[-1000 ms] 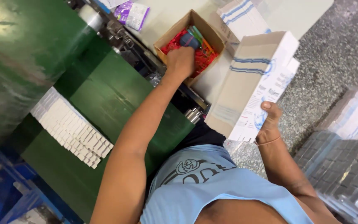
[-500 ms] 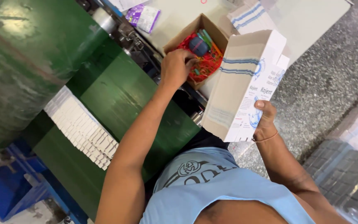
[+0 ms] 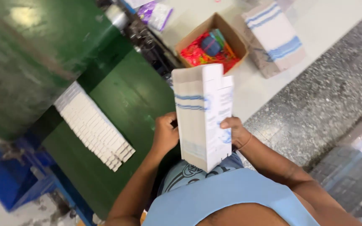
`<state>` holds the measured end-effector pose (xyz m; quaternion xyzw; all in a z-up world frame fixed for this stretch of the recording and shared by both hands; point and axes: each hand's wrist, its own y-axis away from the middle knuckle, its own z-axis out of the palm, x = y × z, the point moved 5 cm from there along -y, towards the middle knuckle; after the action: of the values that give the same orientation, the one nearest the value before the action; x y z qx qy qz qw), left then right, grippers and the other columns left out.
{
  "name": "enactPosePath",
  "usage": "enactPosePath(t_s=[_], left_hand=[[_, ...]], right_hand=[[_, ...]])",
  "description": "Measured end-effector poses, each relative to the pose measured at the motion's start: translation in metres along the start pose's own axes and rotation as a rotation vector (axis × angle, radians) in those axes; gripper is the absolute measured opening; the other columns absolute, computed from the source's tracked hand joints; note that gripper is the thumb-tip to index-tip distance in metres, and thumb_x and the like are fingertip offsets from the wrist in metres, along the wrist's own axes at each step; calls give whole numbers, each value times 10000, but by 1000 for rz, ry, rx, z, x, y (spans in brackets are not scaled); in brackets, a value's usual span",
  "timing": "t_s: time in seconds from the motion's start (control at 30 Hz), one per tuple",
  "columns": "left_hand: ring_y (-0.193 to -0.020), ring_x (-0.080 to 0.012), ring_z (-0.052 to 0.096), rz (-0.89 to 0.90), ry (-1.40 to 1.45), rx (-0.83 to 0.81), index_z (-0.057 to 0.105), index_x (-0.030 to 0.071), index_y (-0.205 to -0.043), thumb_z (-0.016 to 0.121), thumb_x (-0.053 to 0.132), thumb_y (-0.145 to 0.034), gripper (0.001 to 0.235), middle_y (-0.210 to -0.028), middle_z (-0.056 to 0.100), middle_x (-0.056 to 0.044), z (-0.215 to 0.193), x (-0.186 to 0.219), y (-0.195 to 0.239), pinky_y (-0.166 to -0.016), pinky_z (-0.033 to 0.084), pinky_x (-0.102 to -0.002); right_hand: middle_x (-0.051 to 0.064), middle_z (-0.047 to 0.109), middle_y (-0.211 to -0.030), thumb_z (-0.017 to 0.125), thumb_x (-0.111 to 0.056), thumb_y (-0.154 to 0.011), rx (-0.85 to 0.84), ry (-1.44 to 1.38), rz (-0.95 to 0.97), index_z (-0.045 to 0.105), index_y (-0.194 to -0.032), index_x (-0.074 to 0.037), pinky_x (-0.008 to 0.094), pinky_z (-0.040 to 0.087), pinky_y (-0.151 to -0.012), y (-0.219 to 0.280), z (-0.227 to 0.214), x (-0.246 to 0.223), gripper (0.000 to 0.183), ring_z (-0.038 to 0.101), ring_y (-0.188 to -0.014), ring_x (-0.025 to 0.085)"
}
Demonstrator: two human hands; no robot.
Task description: The person collects folded boxes from a conveyor belt, gathers them into stacks, and places the stacks onto a work table.
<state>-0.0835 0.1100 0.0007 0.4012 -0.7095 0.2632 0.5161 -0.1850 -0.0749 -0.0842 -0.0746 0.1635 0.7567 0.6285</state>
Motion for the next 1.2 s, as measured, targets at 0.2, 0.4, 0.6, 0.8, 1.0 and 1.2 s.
enactPosePath(t_s=[0.2, 0.4, 0.6, 0.8, 1.0, 1.2], left_hand=[[-783, -111, 715, -56, 0, 122, 752, -40, -1004, 745, 26, -857, 161, -869, 798, -102, -42, -21, 45, -684, 572, -284], [-834, -176, 742, -198, 246, 194, 775, -38, -1049, 621, 105, -910, 252, -961, 810, -110, -81, -100, 55, -748, 604, -336], [-1024, -219, 567, 186, 1308, 225, 530, 1, -1155, 590, 415, -987, 450, -1054, 604, -104, -236, 13, 109, -1042, 451, -370], [-708, -55, 341, 188, 706, 44, 391, -7, -1601, 852, 314, -817, 965, -851, 331, 64, -234, 85, 121, -605, 297, -216], [-625, -94, 405, 257, -295, 44, 648, 132, -1344, 823, 136, -836, 537, -758, 412, 49, -206, 106, 125, -564, 341, -270], [-744, -73, 607, 505, -339, 219, 629, 92, -1027, 827, 151, -805, 304, -986, 594, -20, -170, 79, 126, -652, 514, -223]], right_hand=[[277, 674, -1286, 738, -110, -717, -156, -34, 326, 512, -1422, 106, 492, 564, -996, -50, 11, 44, 772, 707, -1109, 388], [273, 690, -1256, 758, -107, -723, -227, -37, 514, 534, -1397, 127, 492, 573, -969, -72, 4, 87, 748, 722, -1061, 373], [257, 700, -1258, 766, -34, -661, -272, 41, 495, 545, -1393, 111, 479, 559, -1011, -67, 63, 79, 778, 716, -1099, 376], [157, 659, -1307, 804, -27, -534, -349, 633, 353, 461, -1473, 22, 423, 483, -1075, -74, 174, 74, 1002, 628, -1228, 290], [140, 586, -1277, 873, -57, -561, -499, 1319, 26, 454, -1443, 27, 353, 462, -1054, -77, 202, 87, 979, 560, -1234, 207], [207, 707, -1207, 702, -137, -693, -143, 577, 234, 526, -1365, 98, 414, 579, -952, -101, 184, 93, 734, 711, -1060, 302]])
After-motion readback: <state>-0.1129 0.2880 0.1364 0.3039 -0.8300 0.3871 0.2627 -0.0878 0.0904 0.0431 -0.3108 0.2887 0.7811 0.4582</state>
